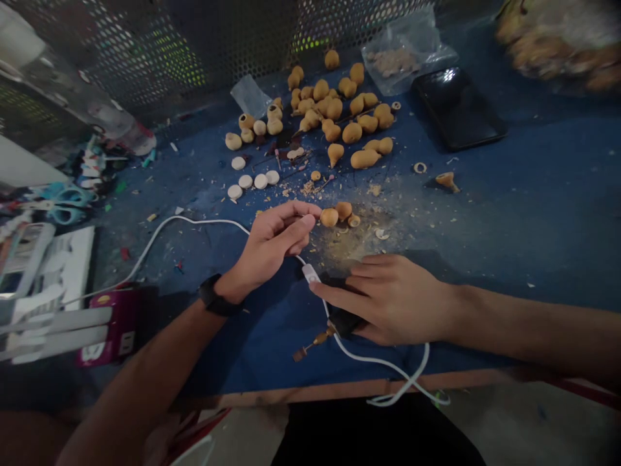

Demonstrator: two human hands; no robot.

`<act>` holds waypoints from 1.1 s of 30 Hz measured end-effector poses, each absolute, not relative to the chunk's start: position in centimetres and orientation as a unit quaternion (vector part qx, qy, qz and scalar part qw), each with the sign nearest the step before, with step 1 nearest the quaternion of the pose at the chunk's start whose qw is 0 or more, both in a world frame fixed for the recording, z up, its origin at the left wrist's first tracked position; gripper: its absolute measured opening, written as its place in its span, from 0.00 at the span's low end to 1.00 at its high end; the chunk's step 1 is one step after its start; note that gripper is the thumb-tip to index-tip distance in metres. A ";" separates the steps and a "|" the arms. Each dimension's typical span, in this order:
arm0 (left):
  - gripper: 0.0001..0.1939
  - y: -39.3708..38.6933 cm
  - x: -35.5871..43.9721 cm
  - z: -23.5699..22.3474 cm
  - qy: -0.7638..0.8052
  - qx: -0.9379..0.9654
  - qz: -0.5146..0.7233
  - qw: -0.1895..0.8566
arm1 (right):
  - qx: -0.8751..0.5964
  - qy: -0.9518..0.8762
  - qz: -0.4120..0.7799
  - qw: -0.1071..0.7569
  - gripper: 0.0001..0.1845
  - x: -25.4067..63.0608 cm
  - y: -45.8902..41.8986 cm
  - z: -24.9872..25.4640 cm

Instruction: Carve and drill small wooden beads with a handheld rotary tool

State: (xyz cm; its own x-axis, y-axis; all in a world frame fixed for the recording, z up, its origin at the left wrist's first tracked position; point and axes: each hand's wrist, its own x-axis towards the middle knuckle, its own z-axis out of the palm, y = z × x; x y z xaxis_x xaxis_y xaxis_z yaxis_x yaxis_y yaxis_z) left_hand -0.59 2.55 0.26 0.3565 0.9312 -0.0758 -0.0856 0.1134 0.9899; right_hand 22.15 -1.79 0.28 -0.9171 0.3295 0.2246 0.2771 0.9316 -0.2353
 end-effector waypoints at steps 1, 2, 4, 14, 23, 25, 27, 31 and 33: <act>0.15 2.6 -0.6 0.2 0.399 0.530 0.403 0.631 | -0.157 -0.974 0.100 0.129 0.32 22.1 -1.8 0.3; 0.14 2.6 -0.7 0.2 0.398 0.530 0.404 0.631 | -0.160 -0.974 0.102 0.127 0.33 22.1 -1.8 0.2; 0.14 2.6 -0.7 0.1 0.394 0.529 0.408 0.631 | -0.167 -0.973 0.107 0.117 0.35 22.1 -1.8 0.2; 0.17 2.6 -0.7 0.2 0.399 0.515 0.418 0.633 | -0.184 -0.971 0.124 0.084 0.35 21.8 -1.8 0.6; 0.21 3.0 -0.6 0.5 0.421 0.480 0.528 0.560 | -0.238 -0.934 0.072 0.257 0.23 24.3 -0.5 0.5; 0.20 3.3 -0.7 0.4 0.427 0.474 0.559 0.530 | -0.336 -0.901 0.056 0.270 0.24 25.2 0.8 0.8; 0.19 3.5 -0.9 0.2 0.440 0.469 0.581 0.499 | -0.425 -0.866 0.028 0.263 0.25 26.1 2.2 0.8; 0.19 3.6 -1.1 -0.3 0.475 0.488 0.576 0.452 | -0.482 -0.856 0.001 0.188 0.25 27.1 4.4 0.2; 0.19 3.6 -1.1 -0.4 0.483 0.498 0.569 0.441 | -0.487 -0.859 -0.015 0.156 0.24 27.1 4.7 -0.2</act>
